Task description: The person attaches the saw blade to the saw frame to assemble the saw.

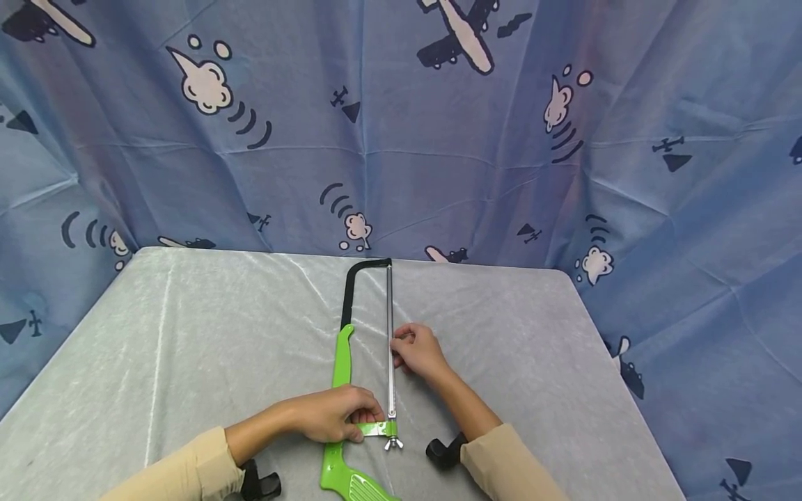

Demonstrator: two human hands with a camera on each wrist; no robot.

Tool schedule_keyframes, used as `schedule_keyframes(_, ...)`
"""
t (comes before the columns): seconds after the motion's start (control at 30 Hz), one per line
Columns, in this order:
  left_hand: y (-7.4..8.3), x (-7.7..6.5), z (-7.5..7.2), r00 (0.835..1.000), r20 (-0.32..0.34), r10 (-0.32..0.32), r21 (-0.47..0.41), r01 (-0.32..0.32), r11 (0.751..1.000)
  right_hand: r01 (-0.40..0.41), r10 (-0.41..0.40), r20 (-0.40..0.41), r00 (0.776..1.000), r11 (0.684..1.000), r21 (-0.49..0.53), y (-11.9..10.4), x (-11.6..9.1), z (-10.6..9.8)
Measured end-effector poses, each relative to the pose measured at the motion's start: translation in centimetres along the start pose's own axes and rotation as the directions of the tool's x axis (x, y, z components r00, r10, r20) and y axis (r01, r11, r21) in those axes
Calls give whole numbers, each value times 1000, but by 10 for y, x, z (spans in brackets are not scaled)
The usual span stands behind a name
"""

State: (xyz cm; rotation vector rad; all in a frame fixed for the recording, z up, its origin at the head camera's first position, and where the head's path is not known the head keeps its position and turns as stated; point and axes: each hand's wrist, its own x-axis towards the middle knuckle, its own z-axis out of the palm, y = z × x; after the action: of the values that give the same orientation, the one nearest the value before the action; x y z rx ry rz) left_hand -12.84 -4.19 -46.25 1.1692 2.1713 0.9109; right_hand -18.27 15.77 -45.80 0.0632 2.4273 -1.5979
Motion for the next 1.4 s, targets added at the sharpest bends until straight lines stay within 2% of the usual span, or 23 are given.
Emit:
schedule_keyframes(0.17,0,0,0,1000,-1,2,4,-2,1000,16,-15,14,1000,999,-37,1,-6,-4)
schedule_keyframes(0.33,-1,1,0,1000,-3,1,14,-1,1000,69,-65,101,993,997,-37,-2,-17,-13)
schedule_keyframes(0.53,0,1,0,1000,0,4,16,-4,1000,177,-162,217,963,983,-53,-4,-32,-23)
schedule_keyframes(0.93,2,-1,-2,1000,1,27,9,-27,1000,252,-223,370,902,967,-32,-1,-58,-29)
schedule_keyframes(1.1,1,-1,-1,1000,5,19,1,-19,1000,255,-221,429,876,967,-23,2,-66,-32)
schedule_keyframes(1.4,2,-1,-1,1000,3,2,-7,-2,1000,253,-228,477,849,967,12,7,-78,-36)
